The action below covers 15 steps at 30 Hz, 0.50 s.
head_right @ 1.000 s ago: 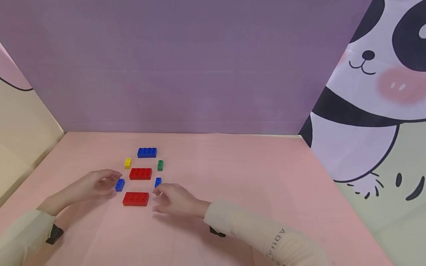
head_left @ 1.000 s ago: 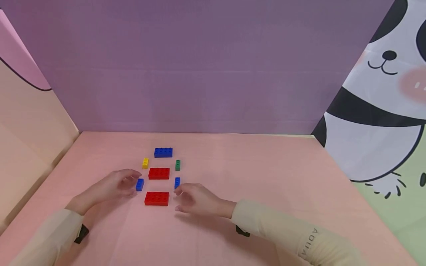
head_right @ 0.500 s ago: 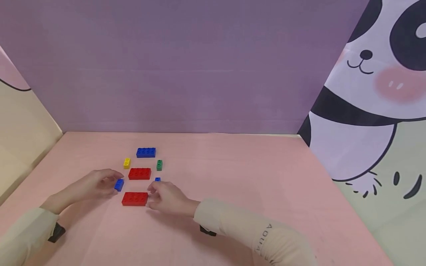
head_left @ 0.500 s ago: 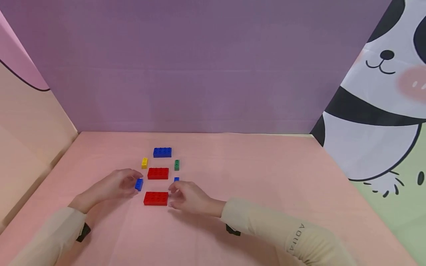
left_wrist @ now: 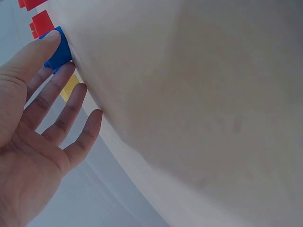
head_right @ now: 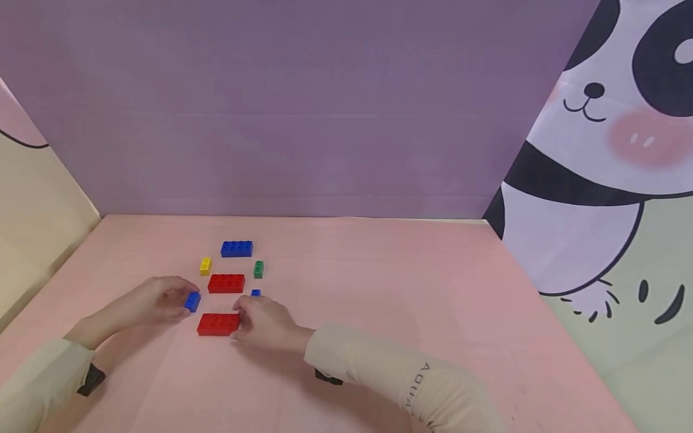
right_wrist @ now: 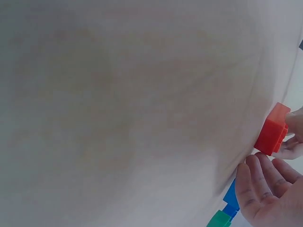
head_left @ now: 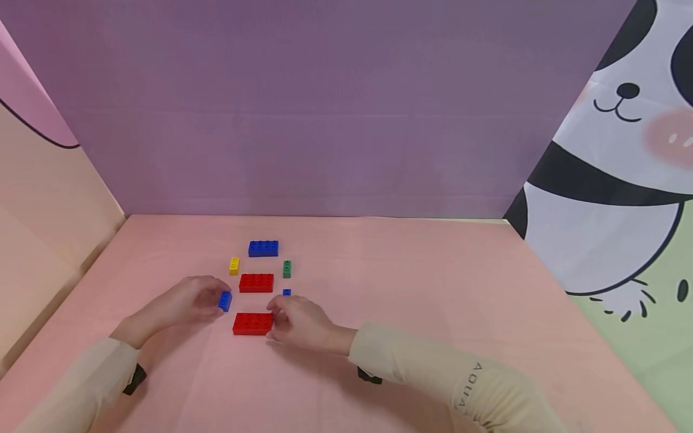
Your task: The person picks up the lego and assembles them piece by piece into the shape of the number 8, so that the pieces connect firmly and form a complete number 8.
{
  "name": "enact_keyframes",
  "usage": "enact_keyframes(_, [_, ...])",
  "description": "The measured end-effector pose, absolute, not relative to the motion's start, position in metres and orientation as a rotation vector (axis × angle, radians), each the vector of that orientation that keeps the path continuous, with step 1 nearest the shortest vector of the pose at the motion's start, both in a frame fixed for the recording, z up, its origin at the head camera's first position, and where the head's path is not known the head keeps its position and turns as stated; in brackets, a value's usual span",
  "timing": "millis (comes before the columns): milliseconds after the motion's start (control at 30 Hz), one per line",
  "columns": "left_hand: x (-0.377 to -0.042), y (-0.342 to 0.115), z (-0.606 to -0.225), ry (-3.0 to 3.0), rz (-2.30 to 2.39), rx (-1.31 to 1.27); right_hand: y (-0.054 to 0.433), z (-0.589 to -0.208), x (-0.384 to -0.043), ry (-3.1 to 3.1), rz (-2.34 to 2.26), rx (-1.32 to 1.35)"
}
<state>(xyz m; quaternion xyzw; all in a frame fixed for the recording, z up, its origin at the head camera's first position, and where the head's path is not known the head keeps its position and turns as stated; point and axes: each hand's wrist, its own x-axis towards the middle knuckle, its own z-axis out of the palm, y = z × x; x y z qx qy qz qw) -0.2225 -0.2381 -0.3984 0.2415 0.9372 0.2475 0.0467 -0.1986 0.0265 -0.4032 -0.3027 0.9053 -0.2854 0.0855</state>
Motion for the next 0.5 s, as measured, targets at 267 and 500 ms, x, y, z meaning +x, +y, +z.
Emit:
enact_keyframes(267, [-0.2227,-0.2385,-0.398,2.852,0.759,0.725,0.0232,-0.4043,-0.1971,2.73,-0.84,-0.887])
enact_keyframes(500, [-0.2226,-0.238,-0.3985,2.863,0.752,0.746,0.0222,-0.4048,-0.1973,2.729,-0.87,-0.868])
